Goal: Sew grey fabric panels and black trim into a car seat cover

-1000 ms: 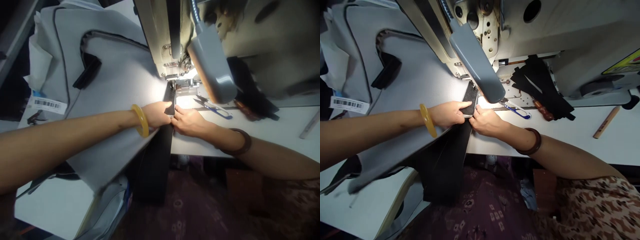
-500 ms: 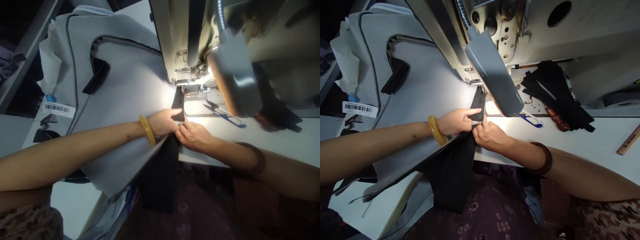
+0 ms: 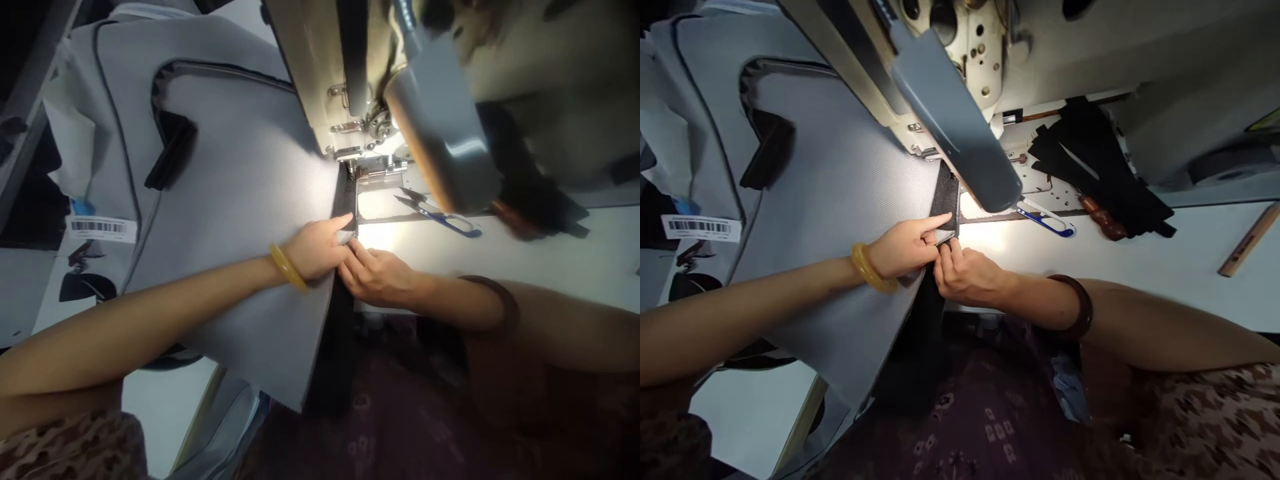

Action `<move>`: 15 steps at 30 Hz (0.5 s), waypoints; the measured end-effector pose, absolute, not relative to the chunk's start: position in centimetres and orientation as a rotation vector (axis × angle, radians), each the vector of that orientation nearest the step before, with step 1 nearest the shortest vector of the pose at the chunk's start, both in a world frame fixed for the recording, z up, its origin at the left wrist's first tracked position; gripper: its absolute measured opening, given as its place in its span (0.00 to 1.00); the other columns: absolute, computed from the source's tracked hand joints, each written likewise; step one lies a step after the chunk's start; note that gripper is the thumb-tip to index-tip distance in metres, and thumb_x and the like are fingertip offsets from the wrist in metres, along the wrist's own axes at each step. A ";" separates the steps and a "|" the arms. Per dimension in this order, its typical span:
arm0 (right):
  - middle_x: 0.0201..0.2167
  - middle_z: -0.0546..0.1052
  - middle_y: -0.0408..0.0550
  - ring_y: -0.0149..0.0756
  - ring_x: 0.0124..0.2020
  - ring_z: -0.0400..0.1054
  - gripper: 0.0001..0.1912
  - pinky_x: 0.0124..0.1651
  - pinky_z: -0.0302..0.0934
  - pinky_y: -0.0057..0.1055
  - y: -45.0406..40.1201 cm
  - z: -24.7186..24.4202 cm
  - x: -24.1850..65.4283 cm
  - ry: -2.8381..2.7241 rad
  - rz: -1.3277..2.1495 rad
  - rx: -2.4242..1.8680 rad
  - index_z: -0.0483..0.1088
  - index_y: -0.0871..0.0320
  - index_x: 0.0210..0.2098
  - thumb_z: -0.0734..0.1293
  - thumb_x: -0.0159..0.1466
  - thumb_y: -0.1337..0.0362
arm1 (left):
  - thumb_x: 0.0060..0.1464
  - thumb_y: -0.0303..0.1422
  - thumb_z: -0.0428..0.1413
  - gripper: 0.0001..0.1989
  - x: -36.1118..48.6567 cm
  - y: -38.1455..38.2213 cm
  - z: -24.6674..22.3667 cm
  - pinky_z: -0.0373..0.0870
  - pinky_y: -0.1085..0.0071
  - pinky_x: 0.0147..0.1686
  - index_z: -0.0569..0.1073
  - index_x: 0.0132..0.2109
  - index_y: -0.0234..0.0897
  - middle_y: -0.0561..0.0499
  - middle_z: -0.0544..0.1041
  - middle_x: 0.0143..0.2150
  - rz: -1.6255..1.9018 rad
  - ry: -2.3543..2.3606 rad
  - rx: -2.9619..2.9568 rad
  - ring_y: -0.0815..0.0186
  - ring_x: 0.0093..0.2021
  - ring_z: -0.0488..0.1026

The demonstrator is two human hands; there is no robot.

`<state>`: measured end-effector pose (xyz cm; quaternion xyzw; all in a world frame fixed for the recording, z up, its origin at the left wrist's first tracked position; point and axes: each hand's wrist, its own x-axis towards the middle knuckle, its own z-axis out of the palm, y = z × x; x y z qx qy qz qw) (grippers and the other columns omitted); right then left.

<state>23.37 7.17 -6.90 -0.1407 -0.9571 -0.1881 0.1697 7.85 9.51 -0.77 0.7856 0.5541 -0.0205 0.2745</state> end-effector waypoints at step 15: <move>0.27 0.74 0.57 0.40 0.30 0.69 0.17 0.25 0.55 0.31 7.1 -6.8 23.5 -2.745 -0.381 -0.579 0.72 0.69 0.32 0.52 0.63 0.77 | 0.47 0.25 0.47 0.32 8.0 8.7 -1.5 0.69 0.75 0.32 0.62 0.62 0.32 0.55 0.71 0.26 0.044 1.513 1.987 0.71 0.26 0.66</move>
